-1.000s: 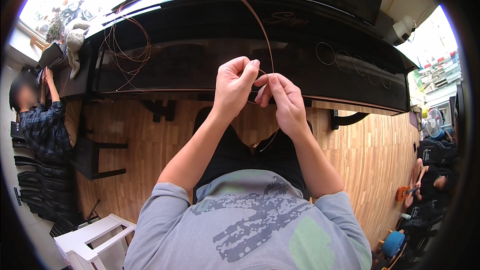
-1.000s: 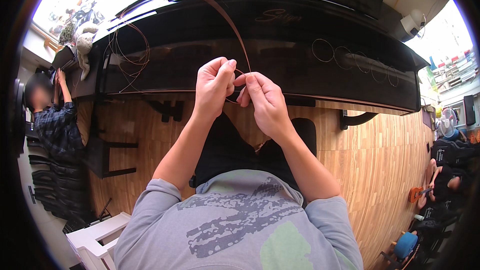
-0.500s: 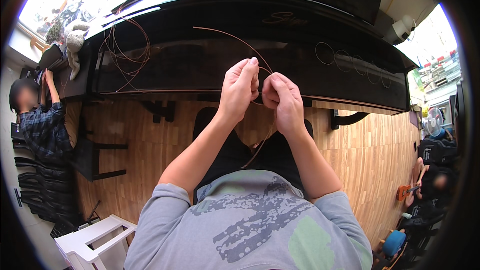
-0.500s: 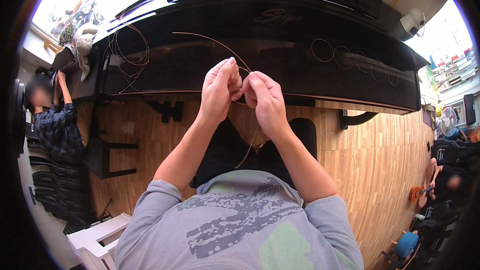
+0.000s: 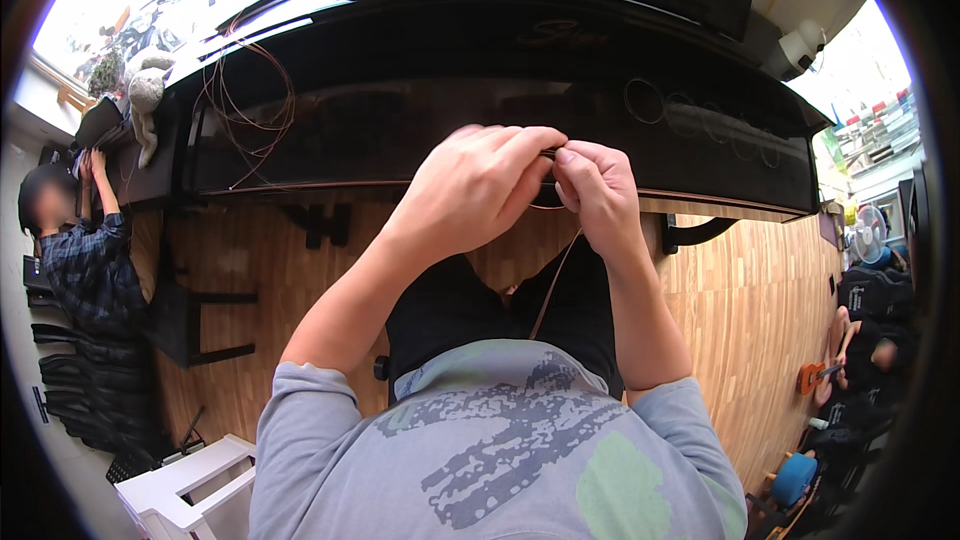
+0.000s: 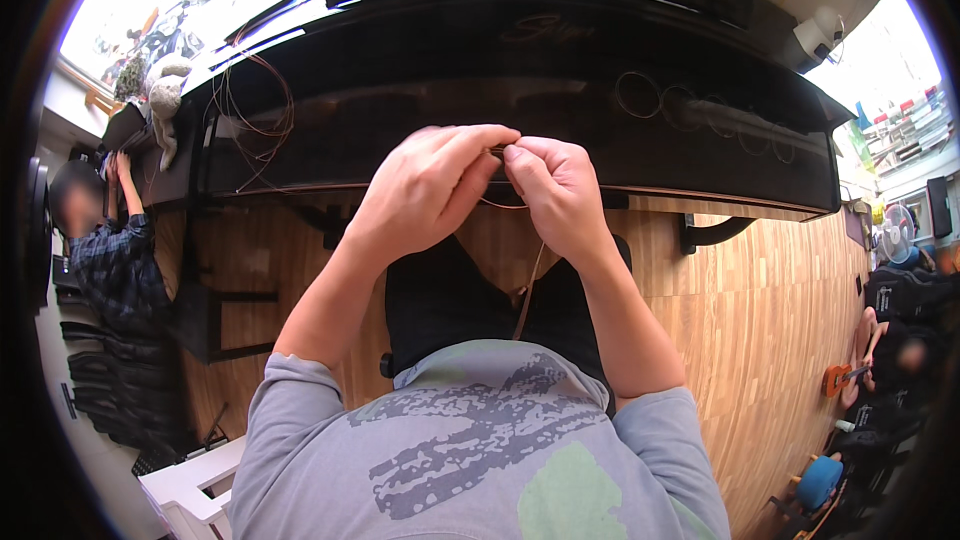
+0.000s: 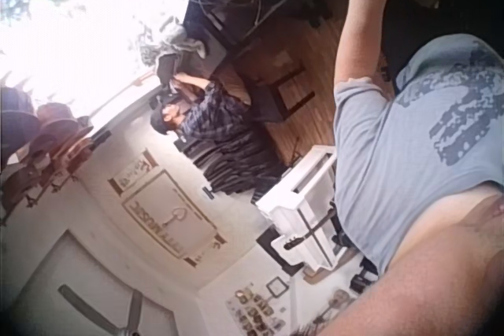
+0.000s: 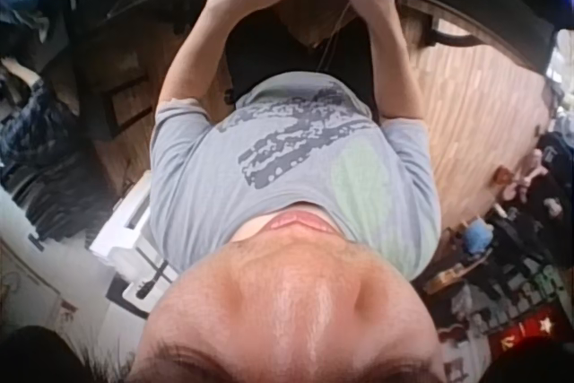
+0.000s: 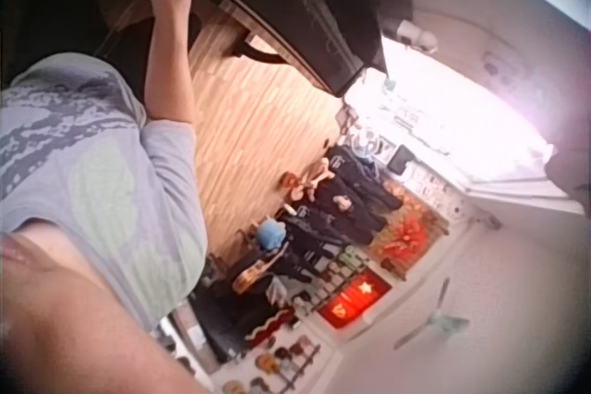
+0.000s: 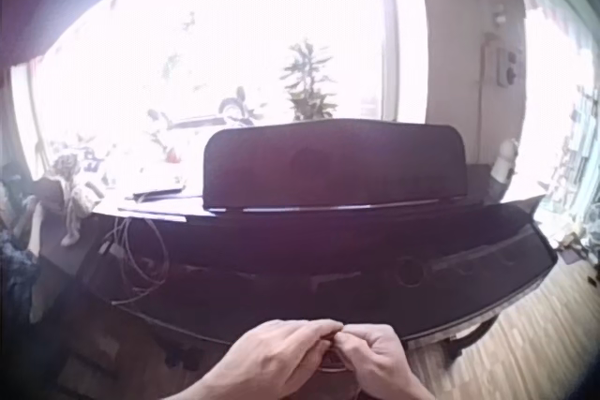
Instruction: The person shapes thin copper wire into circular loops by hand, repeatedly bending and twisting the ends to form closed rings. The person places finished loops on the piano lid and continues with additional wire segments.
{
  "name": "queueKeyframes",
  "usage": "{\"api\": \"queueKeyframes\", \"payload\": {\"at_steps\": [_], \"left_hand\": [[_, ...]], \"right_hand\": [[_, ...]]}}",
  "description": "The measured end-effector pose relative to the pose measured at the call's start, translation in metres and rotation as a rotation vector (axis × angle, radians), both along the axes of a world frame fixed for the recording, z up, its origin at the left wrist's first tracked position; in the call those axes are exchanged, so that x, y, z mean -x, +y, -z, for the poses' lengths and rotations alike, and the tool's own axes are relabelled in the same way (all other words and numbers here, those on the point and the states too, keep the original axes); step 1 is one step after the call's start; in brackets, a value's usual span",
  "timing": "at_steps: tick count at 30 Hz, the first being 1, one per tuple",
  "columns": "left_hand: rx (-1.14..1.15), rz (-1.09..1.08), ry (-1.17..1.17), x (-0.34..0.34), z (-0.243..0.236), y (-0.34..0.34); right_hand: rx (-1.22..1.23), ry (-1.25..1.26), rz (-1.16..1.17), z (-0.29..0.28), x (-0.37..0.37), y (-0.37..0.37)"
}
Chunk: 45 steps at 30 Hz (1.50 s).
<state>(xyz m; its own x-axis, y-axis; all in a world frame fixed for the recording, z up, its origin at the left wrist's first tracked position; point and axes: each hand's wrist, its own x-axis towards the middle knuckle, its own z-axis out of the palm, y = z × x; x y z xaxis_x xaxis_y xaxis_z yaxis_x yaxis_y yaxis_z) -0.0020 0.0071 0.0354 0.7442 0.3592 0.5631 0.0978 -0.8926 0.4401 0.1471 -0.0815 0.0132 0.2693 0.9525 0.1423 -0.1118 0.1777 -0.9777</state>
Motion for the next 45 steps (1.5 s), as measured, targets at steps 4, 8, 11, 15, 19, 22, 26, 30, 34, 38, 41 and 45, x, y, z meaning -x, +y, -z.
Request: {"api": "queueKeyframes", "payload": {"at_steps": [4,8,11,15,19,22,26,30,34,38,41,45], "left_hand": [[0.480,0.041,-0.042,-0.004,0.007,-0.002],[0.948,0.112,-0.280,-0.012,0.030,0.000],[1.233,0.214,-0.503,-0.020,0.039,-0.001],[1.491,0.287,-0.618,-0.022,0.033,-0.006],[1.658,0.270,-0.622,-0.022,0.027,-0.009],[1.692,0.268,-0.650,-0.021,0.026,-0.007],[1.671,0.228,-0.655,-0.020,0.025,-0.006],[1.651,0.195,-0.683,-0.018,0.027,-0.003],[1.623,0.177,-0.706,-0.018,0.026,-0.003],[1.585,0.177,-0.714,-0.019,0.028,-0.002],[1.540,0.172,-0.722,-0.020,0.030,-0.001],[1.502,0.150,-0.733,-0.019,0.030,-0.001]], "right_hand": [[0.017,0.161,-0.074,0.000,-0.011,0.002],[-0.003,0.399,-0.115,0.002,-0.008,0.006],[-0.042,0.472,-0.114,0.007,-0.005,0.012],[-0.038,0.496,-0.056,0.005,0.000,0.014],[-0.024,0.447,-0.037,0.006,-0.001,0.014],[-0.033,0.400,-0.033,0.009,0.000,0.015],[-0.035,0.180,0.026,0.010,-0.003,0.011],[0.007,-0.205,0.045,0.006,-0.016,-0.003],[0.093,-0.241,-0.005,-0.007,-0.020,-0.015],[0.098,-0.191,0.058,-0.011,-0.018,-0.018],[0.091,-0.147,0.074,-0.010,-0.018,-0.018],[0.118,-0.041,0.004,-0.013,-0.021,-0.021]]}}
